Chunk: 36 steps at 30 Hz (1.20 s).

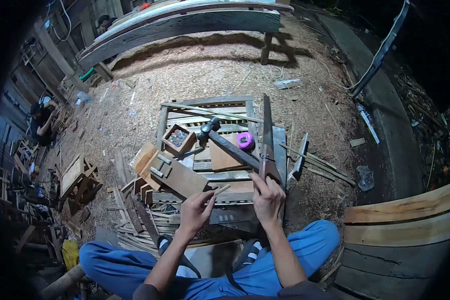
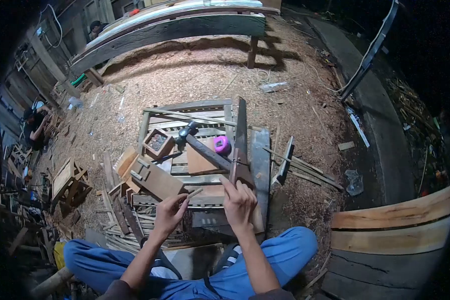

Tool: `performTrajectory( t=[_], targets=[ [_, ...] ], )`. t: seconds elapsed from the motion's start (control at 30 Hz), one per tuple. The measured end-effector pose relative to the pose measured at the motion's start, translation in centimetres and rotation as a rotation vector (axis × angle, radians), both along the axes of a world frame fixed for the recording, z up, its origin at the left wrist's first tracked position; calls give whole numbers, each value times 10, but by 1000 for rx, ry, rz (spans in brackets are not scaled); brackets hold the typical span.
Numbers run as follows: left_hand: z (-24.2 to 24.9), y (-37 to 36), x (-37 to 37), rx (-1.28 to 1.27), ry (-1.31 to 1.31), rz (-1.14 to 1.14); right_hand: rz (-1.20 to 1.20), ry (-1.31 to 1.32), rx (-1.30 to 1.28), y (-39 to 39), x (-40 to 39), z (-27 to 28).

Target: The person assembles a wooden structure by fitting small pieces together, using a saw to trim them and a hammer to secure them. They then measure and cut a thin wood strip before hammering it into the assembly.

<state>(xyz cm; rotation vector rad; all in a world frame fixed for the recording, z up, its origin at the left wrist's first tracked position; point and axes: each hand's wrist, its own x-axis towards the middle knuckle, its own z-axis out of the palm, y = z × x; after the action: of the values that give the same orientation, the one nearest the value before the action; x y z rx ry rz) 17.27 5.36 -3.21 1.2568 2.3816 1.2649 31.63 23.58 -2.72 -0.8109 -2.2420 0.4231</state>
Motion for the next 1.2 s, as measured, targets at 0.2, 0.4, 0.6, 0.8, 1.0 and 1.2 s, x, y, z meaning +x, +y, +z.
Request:
performTrajectory(
  t=[0.2,0.4,0.6,0.8,1.0,1.2],
  targets=[
    [4,24,9,-11,30,-73,-182,-75,-20,24,6,-36],
    [-2,50,3,-70,-9,-41,-174,-142,-128,30,0,-56],
    [-24,64,13,-109,8,-128,-195,-75,-51,38,-11,-62],
    [-40,83,23,-30,213,-221,-210,-6,-9,56,-24,-57],
    [-54,102,28,-31,262,-302,-239,122,-219,35,-7,-17],
    [-72,116,27,129,148,-410,-387,348,-504,-38,39,40]
  ],
)
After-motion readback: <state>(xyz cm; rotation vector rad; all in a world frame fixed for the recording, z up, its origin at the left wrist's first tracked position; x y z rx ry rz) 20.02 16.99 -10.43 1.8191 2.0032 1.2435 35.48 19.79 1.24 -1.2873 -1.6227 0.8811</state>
